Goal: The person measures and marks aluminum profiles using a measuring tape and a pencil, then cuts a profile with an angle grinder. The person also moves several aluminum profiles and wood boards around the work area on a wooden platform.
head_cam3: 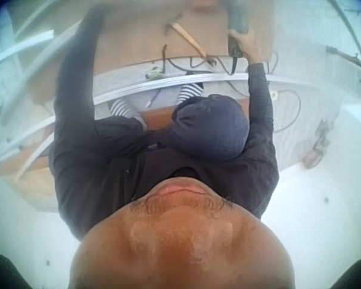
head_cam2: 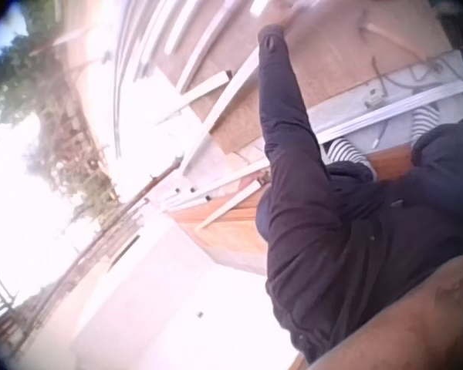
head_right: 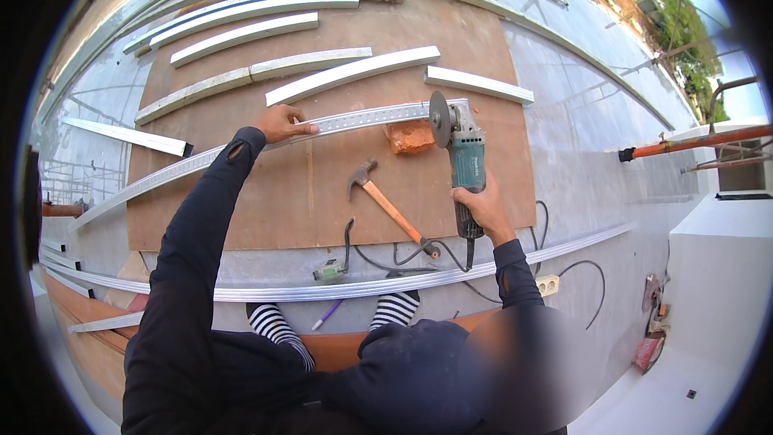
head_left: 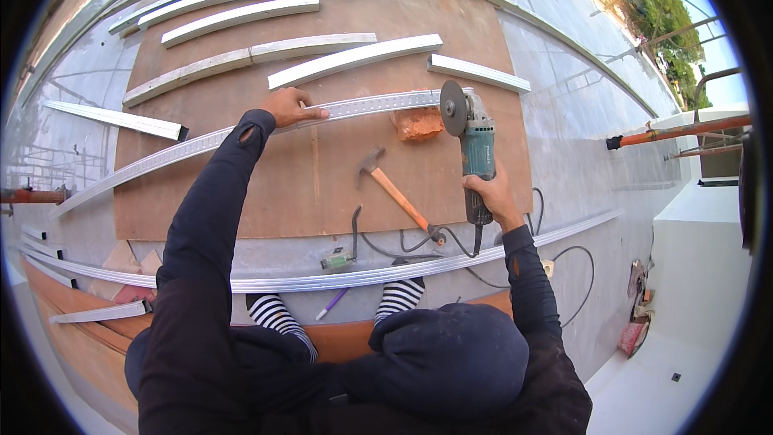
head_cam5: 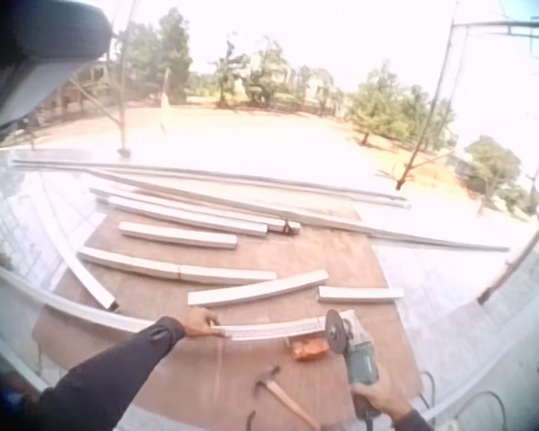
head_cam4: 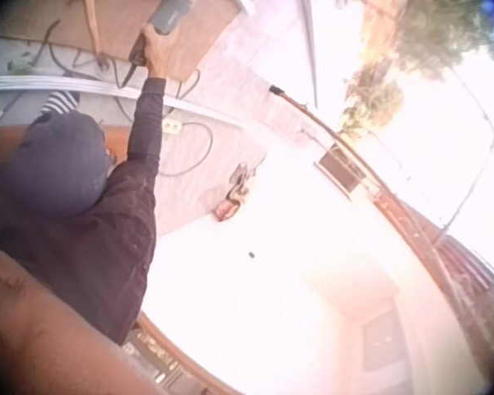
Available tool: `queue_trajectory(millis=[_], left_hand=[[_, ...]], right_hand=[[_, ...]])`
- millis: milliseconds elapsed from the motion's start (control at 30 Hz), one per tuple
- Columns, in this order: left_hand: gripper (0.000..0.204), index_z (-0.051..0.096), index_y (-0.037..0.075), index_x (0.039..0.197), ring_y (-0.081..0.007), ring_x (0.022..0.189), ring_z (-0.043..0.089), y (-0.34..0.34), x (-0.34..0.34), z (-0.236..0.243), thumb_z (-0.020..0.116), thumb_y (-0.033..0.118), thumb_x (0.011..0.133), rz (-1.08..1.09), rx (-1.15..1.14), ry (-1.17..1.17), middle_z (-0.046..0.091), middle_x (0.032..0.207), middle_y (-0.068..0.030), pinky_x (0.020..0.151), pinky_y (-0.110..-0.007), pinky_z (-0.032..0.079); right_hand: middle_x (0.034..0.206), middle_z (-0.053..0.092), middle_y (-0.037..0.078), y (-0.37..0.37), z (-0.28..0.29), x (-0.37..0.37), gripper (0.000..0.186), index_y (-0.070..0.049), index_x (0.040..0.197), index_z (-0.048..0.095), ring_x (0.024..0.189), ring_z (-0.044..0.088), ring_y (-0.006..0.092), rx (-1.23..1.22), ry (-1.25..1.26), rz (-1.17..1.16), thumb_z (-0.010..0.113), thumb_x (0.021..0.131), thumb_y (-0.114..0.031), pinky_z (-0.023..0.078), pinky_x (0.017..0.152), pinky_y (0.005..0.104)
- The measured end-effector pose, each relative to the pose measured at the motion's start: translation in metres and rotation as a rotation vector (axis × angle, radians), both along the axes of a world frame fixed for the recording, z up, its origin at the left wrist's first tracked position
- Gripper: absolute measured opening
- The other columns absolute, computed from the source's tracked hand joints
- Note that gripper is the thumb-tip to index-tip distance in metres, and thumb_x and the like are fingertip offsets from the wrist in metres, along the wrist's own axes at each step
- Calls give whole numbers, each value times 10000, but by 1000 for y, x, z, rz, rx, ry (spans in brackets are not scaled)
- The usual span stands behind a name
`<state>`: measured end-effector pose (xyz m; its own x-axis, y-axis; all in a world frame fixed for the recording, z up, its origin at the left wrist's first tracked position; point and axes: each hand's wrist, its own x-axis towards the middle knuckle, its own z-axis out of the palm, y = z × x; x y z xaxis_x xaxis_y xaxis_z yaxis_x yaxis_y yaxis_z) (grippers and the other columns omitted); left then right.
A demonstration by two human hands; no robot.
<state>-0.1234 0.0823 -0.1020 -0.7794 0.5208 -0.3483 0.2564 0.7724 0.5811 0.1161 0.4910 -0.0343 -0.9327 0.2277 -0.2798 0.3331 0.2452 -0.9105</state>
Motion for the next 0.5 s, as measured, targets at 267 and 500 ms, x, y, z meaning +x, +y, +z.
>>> queue_trajectory(millis=[267, 500], left_hand=[[892, 715, 55, 1095, -405, 882, 684, 9, 17, 5, 551, 855, 736, -46, -162, 139, 711, 923, -232, 803, -474, 532], [721, 712, 80, 1133, -383, 860, 695, 10, 19, 4, 708, 680, 732, -74, -245, 255, 719, 931, -217, 791, -466, 552]], right_hand=[[825, 610, 30, -3, -5, -40, 416, -15, 1055, 573, 684, 586, 120, 8, 14, 23, 757, 709, -152, 489, 627, 279], [806, 607, 32, -3, -13, -58, 397, -16, 1022, 575, 657, 579, 120, 35, 6, 37, 753, 700, -164, 481, 600, 280]])
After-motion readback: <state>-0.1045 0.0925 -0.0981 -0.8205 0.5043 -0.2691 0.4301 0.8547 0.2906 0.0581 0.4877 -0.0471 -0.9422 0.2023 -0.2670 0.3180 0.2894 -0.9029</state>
